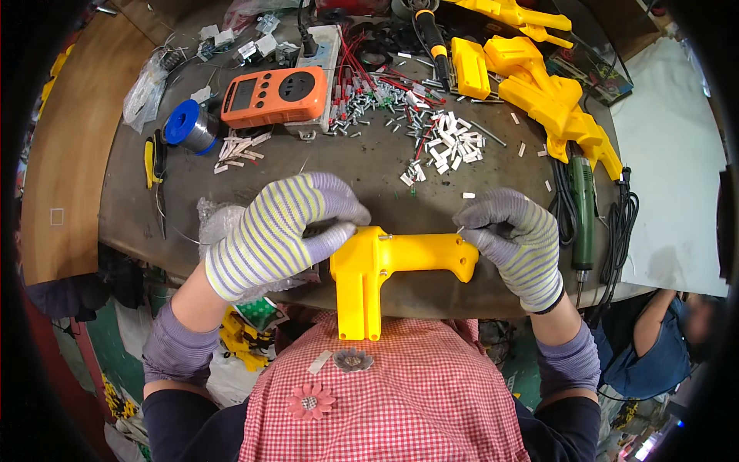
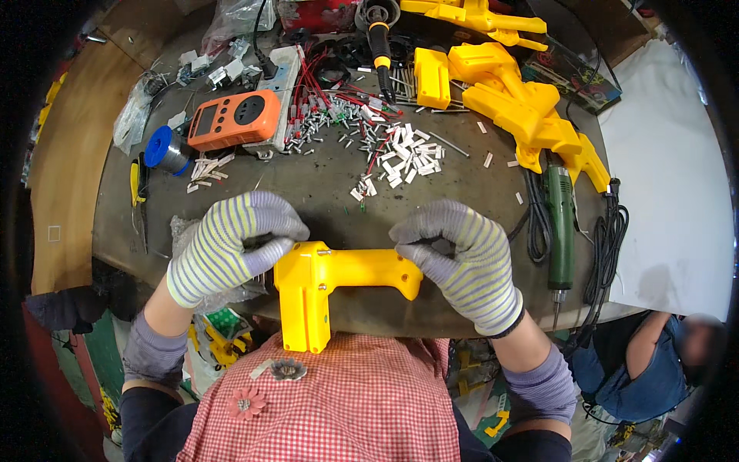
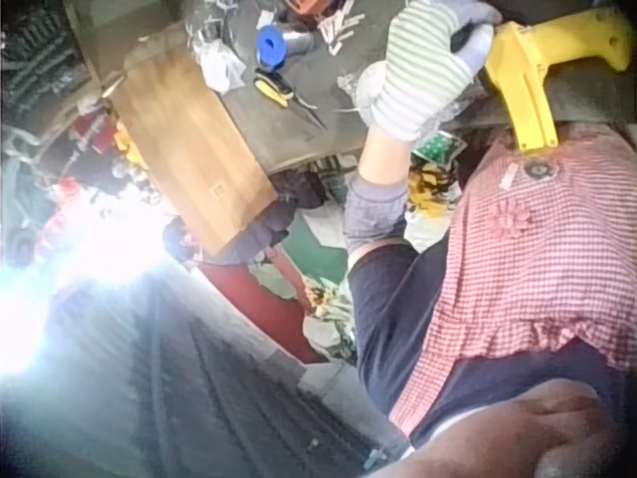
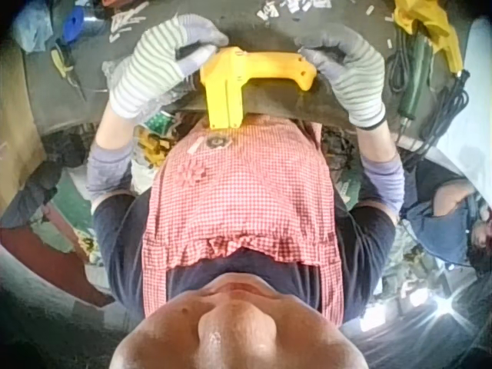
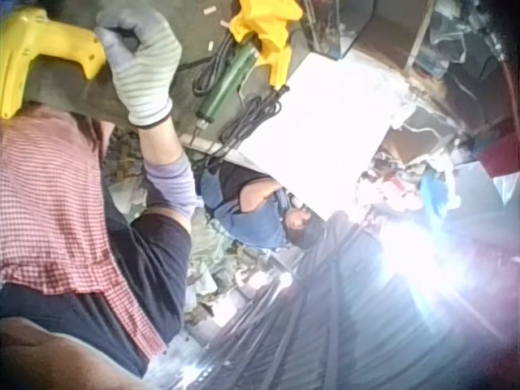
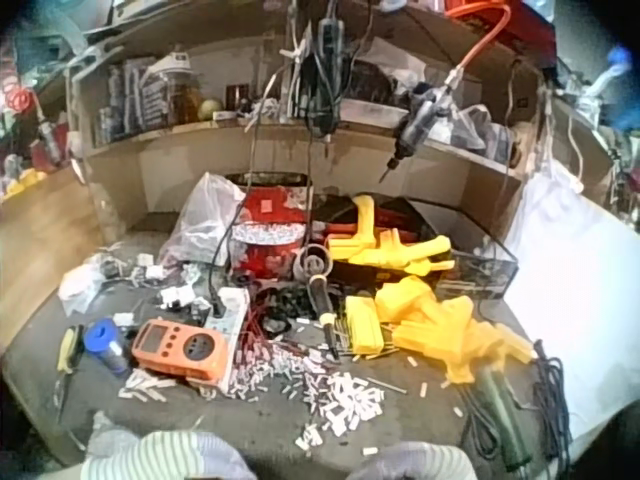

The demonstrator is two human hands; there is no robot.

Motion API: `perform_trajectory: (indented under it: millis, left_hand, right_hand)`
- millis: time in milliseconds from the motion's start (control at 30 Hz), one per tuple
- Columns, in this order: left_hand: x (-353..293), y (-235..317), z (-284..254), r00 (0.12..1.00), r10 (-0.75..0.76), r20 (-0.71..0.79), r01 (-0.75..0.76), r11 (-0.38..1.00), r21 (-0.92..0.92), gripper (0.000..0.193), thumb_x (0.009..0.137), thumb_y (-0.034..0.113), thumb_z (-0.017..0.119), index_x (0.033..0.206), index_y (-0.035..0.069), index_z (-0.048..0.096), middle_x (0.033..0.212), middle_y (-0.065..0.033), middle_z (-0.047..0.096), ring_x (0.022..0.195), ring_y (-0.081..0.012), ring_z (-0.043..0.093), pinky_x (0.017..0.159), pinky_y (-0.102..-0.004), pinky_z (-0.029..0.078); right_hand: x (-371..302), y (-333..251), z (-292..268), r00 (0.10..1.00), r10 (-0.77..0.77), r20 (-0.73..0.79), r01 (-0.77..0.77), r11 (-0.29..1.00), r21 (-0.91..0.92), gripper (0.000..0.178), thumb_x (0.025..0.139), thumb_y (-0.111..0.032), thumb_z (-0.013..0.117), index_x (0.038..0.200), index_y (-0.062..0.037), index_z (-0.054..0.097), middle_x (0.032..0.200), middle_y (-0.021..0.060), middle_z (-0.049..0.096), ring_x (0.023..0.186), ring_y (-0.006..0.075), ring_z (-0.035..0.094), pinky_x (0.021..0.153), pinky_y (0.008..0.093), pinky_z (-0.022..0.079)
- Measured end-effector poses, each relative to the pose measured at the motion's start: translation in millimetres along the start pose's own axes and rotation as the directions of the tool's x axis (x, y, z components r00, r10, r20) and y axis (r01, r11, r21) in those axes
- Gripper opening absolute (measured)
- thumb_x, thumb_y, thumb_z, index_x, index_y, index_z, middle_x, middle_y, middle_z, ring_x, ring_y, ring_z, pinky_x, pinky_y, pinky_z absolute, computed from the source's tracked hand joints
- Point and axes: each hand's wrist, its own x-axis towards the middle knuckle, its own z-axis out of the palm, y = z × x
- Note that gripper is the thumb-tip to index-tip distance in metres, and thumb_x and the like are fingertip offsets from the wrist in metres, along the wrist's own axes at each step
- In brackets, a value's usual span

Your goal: Assembling and soldering components inside a yellow plastic enclosure for a handheld electronic device.

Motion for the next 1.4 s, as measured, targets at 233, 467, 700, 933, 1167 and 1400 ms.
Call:
perform_trajectory:
  millis: [233, 467, 700, 933, 1167, 1400]
  left_hand:
    - [30.2, 49.9, 27.0, 0.937, 0.263, -0.231, -0.229, 0.96, 0.162, 0.029, 0.07, 0.02, 0.084, 0.092, 0.01, 0.069, 0.094, -0.0071, 0.067, 0.089, -0.0288, 0.064, 0.079, -0.04, 0.051]
    - [17.2, 59.5, 32.2, 0.796, 0.576, -0.185, -0.427, 0.751, 0.503, 0.026, 0.064, 0.02, 0.079, 0.087, 0.013, 0.071, 0.086, -0.0037, 0.065, 0.075, -0.0226, 0.064, 0.065, -0.0383, 0.05]
    - [-14.6, 53.5, 35.9, 0.818, 0.534, -0.213, -0.38, 0.781, 0.495, 0.026, 0.061, 0.014, 0.08, 0.084, 0.012, 0.069, 0.083, -0.0035, 0.066, 0.072, -0.0218, 0.065, 0.064, -0.0366, 0.051]
    - [-75.4, 41.2, 37.6, 0.96, -0.018, -0.278, -0.049, 0.971, -0.233, 0.019, 0.066, 0.004, 0.08, 0.077, 0.009, 0.065, 0.073, -0.0052, 0.066, 0.065, -0.0215, 0.065, 0.06, -0.0309, 0.051]
    - [-91.1, 41.3, 42.6, 0.989, -0.126, -0.075, 0.117, 0.986, -0.12, 0.017, 0.073, 0.014, 0.076, 0.086, 0.008, 0.068, 0.086, -0.0061, 0.067, 0.076, -0.0236, 0.066, 0.069, -0.033, 0.054]
    - [-90.2, 42.2, 48.5, 0.99, -0.051, -0.134, 0.046, 0.998, -0.039, 0.018, 0.068, 0.011, 0.078, 0.082, 0.008, 0.068, 0.08, -0.0068, 0.066, 0.066, -0.0235, 0.064, 0.062, -0.0323, 0.052]
  right_hand:
    - [-7.6, -18.9, 20.1, 0.981, 0.098, -0.165, -0.027, 0.921, 0.388, 0.015, 0.085, 0.003, 0.071, 0.098, -0.0015, 0.068, 0.096, 0.008, 0.07, 0.089, 0.0152, 0.068, 0.082, 0.0286, 0.055]
    - [-11.8, -30.3, 51.2, 0.973, 0.226, -0.04, -0.109, 0.61, 0.785, 0.019, 0.086, 0.005, 0.069, 0.104, 0.0002, 0.067, 0.099, 0.0102, 0.07, 0.092, 0.0159, 0.067, 0.085, 0.0292, 0.055]
    - [-25.0, -31.2, 82.6, 0.975, 0.217, -0.043, -0.096, 0.59, 0.802, 0.018, 0.086, 0.003, 0.07, 0.104, 0.0005, 0.066, 0.099, 0.0099, 0.07, 0.089, 0.0162, 0.068, 0.082, 0.029, 0.056]
    - [-54.2, -20.6, 65.0, 0.979, -0.023, 0.203, 0.013, 0.999, 0.048, 0.011, 0.084, -0.003, 0.073, 0.095, -0.0056, 0.072, 0.094, 0.0048, 0.071, 0.082, 0.0145, 0.068, 0.071, 0.0289, 0.054]
    - [-52.8, -12.3, 71.6, 0.802, -0.418, 0.427, 0.561, 0.771, -0.3, 0.022, 0.074, -0.014, 0.074, 0.096, -0.0117, 0.074, 0.094, 0.0022, 0.069, 0.079, 0.022, 0.066, 0.068, 0.0329, 0.055]
    - [-54.2, -14.8, 73.8, 0.645, -0.55, 0.53, 0.76, 0.536, -0.368, 0.026, 0.075, -0.015, 0.066, 0.1, -0.0102, 0.07, 0.095, 0.0035, 0.068, 0.085, 0.024, 0.066, 0.064, 0.0355, 0.056]
